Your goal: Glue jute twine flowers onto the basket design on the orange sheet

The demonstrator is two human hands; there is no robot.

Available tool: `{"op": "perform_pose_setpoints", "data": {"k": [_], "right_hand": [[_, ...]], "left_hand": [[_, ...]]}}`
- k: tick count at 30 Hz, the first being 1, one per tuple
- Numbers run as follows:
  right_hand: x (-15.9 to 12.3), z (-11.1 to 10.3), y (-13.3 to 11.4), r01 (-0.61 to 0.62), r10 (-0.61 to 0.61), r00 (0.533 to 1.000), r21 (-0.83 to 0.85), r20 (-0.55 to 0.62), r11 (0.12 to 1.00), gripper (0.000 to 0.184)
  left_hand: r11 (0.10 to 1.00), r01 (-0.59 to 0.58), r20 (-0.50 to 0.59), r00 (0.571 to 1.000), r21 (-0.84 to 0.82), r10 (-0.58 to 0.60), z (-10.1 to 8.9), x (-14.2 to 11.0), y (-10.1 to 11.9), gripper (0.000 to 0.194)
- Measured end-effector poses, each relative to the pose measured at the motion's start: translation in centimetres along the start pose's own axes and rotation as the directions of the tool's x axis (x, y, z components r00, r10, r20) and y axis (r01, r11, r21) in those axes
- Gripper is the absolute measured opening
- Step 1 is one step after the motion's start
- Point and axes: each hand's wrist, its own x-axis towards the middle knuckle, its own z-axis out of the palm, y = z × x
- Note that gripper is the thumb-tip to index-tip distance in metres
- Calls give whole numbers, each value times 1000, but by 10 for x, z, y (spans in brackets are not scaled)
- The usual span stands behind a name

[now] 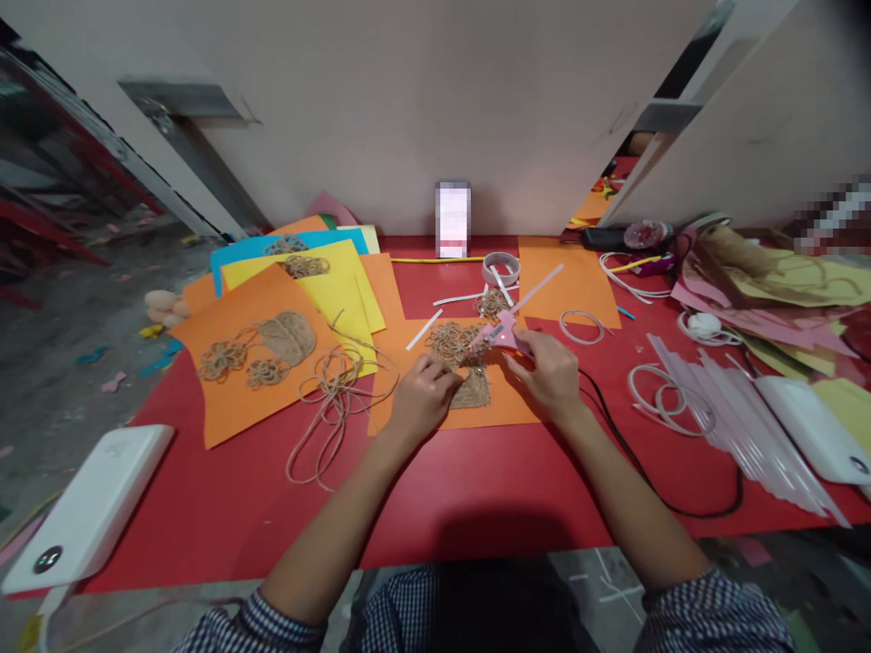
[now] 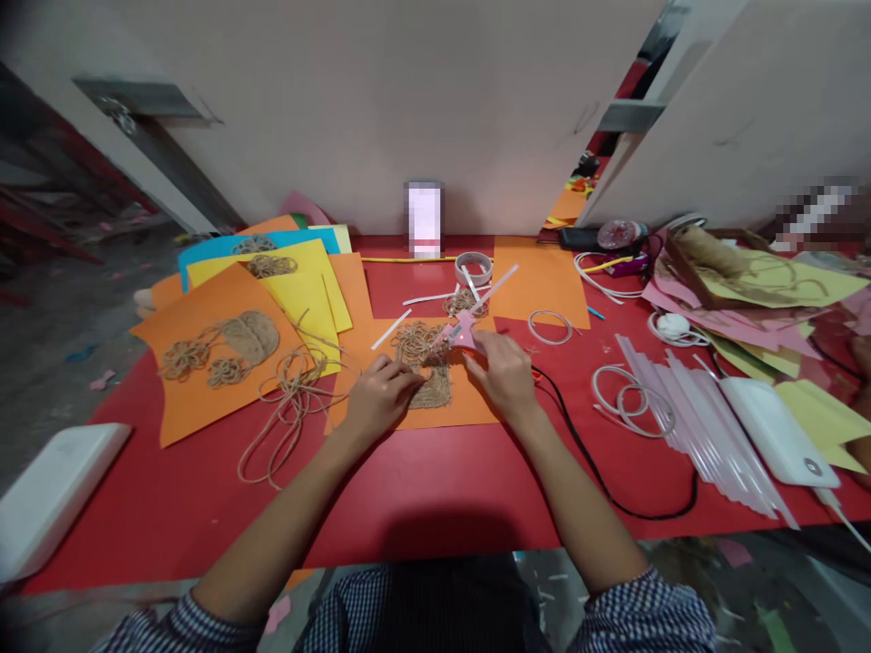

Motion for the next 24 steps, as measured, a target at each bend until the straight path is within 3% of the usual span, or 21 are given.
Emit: {"op": "perform_pose_setpoints", "data": {"k": [24], "right_hand": [[3, -7, -3, 97, -97, 995, 6, -9, 995, 26]], "left_hand": [[999, 24, 49, 999, -26, -23, 3, -3, -4, 20]]}}
